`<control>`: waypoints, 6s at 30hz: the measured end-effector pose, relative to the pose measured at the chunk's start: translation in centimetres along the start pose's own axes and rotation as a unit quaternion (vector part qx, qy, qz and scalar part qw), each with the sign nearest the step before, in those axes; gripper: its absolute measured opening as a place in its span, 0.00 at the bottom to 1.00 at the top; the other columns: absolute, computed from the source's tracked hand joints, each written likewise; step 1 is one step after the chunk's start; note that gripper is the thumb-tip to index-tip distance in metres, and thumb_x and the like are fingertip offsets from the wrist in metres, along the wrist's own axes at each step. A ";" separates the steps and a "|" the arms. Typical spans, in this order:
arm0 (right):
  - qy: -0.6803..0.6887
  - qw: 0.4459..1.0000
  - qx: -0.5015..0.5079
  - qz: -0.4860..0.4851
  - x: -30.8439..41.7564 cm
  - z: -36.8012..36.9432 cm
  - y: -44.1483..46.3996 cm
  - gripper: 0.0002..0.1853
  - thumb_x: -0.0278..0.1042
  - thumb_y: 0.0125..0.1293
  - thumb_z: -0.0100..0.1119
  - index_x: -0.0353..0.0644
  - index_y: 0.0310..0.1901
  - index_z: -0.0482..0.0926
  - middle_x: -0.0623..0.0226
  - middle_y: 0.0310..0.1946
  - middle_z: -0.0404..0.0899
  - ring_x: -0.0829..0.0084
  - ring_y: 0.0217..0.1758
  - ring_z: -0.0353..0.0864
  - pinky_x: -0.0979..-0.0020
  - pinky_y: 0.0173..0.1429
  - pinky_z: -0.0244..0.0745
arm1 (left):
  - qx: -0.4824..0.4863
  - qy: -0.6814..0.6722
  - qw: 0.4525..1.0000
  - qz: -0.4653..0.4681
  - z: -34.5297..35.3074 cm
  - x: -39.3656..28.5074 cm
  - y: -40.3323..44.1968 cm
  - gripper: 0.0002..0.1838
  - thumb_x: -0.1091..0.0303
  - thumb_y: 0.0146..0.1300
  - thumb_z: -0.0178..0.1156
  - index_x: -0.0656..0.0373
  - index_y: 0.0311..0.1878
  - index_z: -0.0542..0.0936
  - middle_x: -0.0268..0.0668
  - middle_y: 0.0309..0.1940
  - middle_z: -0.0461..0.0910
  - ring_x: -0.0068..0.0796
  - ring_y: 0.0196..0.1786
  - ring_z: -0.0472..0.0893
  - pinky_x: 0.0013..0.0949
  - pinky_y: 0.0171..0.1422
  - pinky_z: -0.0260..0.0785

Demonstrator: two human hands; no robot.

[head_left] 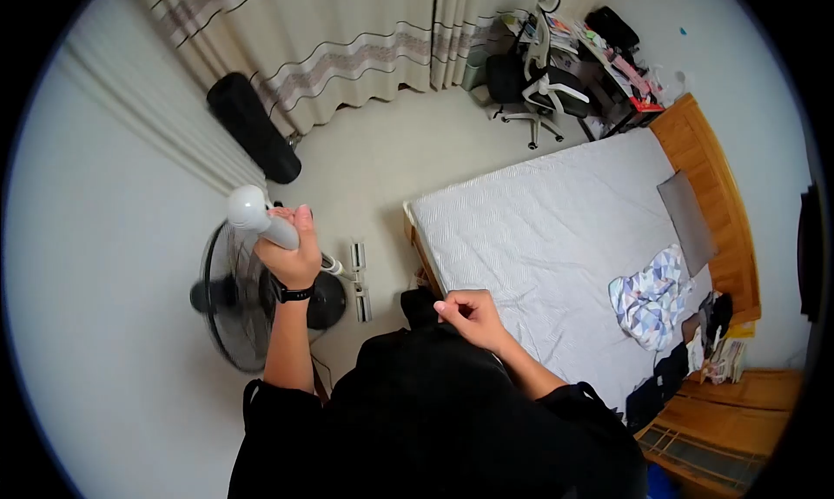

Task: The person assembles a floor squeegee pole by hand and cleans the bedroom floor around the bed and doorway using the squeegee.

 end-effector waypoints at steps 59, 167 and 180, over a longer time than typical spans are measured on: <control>0.093 0.918 -0.133 -0.363 11.1 -36.5 103.0 0.18 0.37 0.56 0.74 0.42 0.22 0.72 0.62 0.16 0.71 0.59 0.18 0.74 0.64 0.23 0.64 | 0.787 -0.228 0.569 -0.062 88.9 58.0 33.4 0.16 0.61 0.62 0.62 0.57 0.50 0.77 0.39 0.44 0.83 0.40 0.49 0.82 0.39 0.56 0.73; 0.295 0.376 -0.876 0.057 -24.7 -29.8 57.1 0.20 0.29 0.71 0.57 0.46 0.20 0.64 0.75 0.18 0.66 0.85 0.21 0.61 0.78 0.24 0.55 | 0.875 -0.137 0.233 0.401 95.1 46.8 -26.5 0.07 0.68 0.54 0.62 0.51 0.36 0.87 0.40 0.43 0.82 0.42 0.54 0.76 0.42 0.60 0.71; 0.180 0.244 -0.949 0.082 -22.8 -19.8 40.1 0.21 0.36 0.72 0.57 0.51 0.21 0.61 0.77 0.07 0.56 0.81 0.09 0.55 0.71 0.28 0.73 | 0.931 -0.124 0.109 0.325 80.6 43.6 -30.5 0.15 0.66 0.58 0.61 0.52 0.50 0.81 0.39 0.52 0.78 0.43 0.62 0.72 0.51 0.62 0.69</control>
Point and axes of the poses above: each hand's wrist, its own y-axis towards the middle knuckle, its own z-axis out of the palm, x = y × z, the point moved 9 cm from there along y, towards the middle knuckle
